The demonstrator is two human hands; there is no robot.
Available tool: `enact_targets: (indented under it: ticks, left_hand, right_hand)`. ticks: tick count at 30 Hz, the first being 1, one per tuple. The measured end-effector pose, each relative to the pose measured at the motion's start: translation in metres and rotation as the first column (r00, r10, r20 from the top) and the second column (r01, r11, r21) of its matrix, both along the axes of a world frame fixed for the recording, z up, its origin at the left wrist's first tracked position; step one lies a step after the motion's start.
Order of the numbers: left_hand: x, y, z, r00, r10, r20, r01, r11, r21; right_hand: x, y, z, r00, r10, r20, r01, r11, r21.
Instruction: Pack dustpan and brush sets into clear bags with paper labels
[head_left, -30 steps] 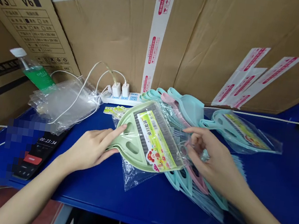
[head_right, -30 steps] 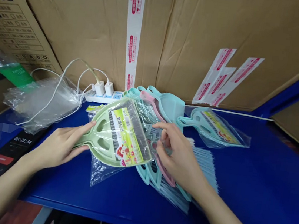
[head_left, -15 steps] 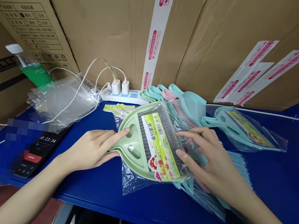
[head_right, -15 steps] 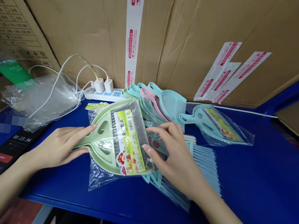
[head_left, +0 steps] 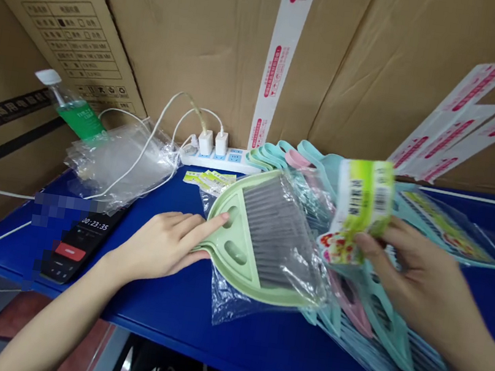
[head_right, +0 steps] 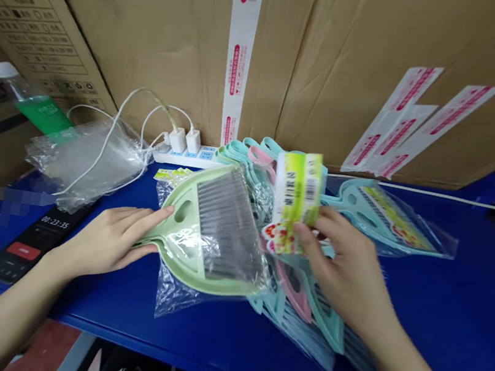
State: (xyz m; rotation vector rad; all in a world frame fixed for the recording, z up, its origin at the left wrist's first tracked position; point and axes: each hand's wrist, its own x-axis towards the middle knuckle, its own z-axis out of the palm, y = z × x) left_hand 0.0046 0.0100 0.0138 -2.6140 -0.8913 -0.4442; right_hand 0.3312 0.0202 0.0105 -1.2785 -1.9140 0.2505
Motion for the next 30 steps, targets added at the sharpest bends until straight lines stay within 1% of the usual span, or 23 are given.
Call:
enact_targets:
  ticks: [3,4,5,6,9,10,12,14,16,20,22,23,24,26,28,30]
  left_hand:
    - [-0.011,0.004,0.006,0.996,0.087,0.013,-0.087,0.996,0.023]
    - [-0.016,0.005,0.008,0.990,0.136,0.028,-0.136,0.990,0.027]
    - [-0.021,0.006,0.011,0.981,0.189,0.049,-0.190,0.981,0.028]
    - [-0.026,0.006,0.013,0.968,0.240,0.075,-0.243,0.970,0.032]
    - [-0.044,-0.002,0.019,0.925,0.349,0.150,-0.362,0.930,0.072]
    - [-0.050,-0.006,0.020,0.914,0.368,0.168,-0.386,0.918,0.087]
    - [-0.062,-0.018,0.021,0.898,0.400,0.185,-0.420,0.903,0.087]
    - [-0.073,-0.031,0.020,0.891,0.413,0.189,-0.428,0.903,0.042]
    - [-0.083,-0.044,0.018,0.891,0.414,0.184,-0.422,0.906,0.004]
    - [-0.097,-0.062,0.016,0.895,0.417,0.160,-0.418,0.908,-0.028]
    - [-0.104,-0.068,0.014,0.905,0.398,0.153,-0.394,0.917,-0.051]
    - [-0.107,-0.070,0.013,0.910,0.387,0.149,-0.381,0.922,-0.066]
    - [-0.110,-0.072,0.012,0.913,0.380,0.146,-0.372,0.925,-0.080]
    - [-0.115,-0.074,0.009,0.918,0.371,0.141,-0.362,0.928,-0.087]
    - [-0.117,-0.073,0.006,0.926,0.354,0.133,-0.347,0.935,-0.073]
    - [-0.116,-0.070,0.003,0.938,0.322,0.125,-0.317,0.947,-0.059]
  right_hand:
    - [0.008,0.007,0.005,0.984,-0.171,-0.053,0.174,0.984,0.049]
    - [0.010,0.009,0.006,0.978,-0.200,-0.060,0.203,0.977,0.057]
    - [0.010,0.011,0.007,0.978,-0.203,-0.051,0.206,0.976,0.067]
    - [0.010,0.012,0.009,0.984,-0.175,-0.024,0.176,0.982,0.072]
    - [0.000,0.017,0.016,0.991,0.015,0.134,-0.017,1.000,0.020]
    - [-0.006,0.020,0.019,0.977,0.083,0.196,-0.081,0.997,-0.019]
    - [-0.022,0.030,0.024,0.937,0.171,0.306,-0.156,0.985,-0.073]
    - [-0.042,0.048,0.027,0.911,0.192,0.365,-0.174,0.981,-0.082]
    - [-0.064,0.074,0.024,0.888,0.198,0.416,-0.177,0.980,-0.089]
    - [-0.104,0.126,0.006,0.835,0.231,0.500,-0.195,0.973,-0.123]
    - [-0.120,0.141,-0.002,0.806,0.252,0.536,-0.212,0.968,-0.137]
    - [-0.127,0.144,-0.003,0.794,0.258,0.550,-0.221,0.966,-0.134]
    - [-0.132,0.143,-0.002,0.786,0.260,0.561,-0.232,0.965,-0.123]
    - [-0.137,0.133,0.006,0.781,0.258,0.569,-0.262,0.962,-0.076]
    - [-0.138,0.111,0.020,0.787,0.261,0.560,-0.306,0.952,-0.015]
    - [-0.136,0.082,0.035,0.801,0.280,0.530,-0.355,0.934,0.044]
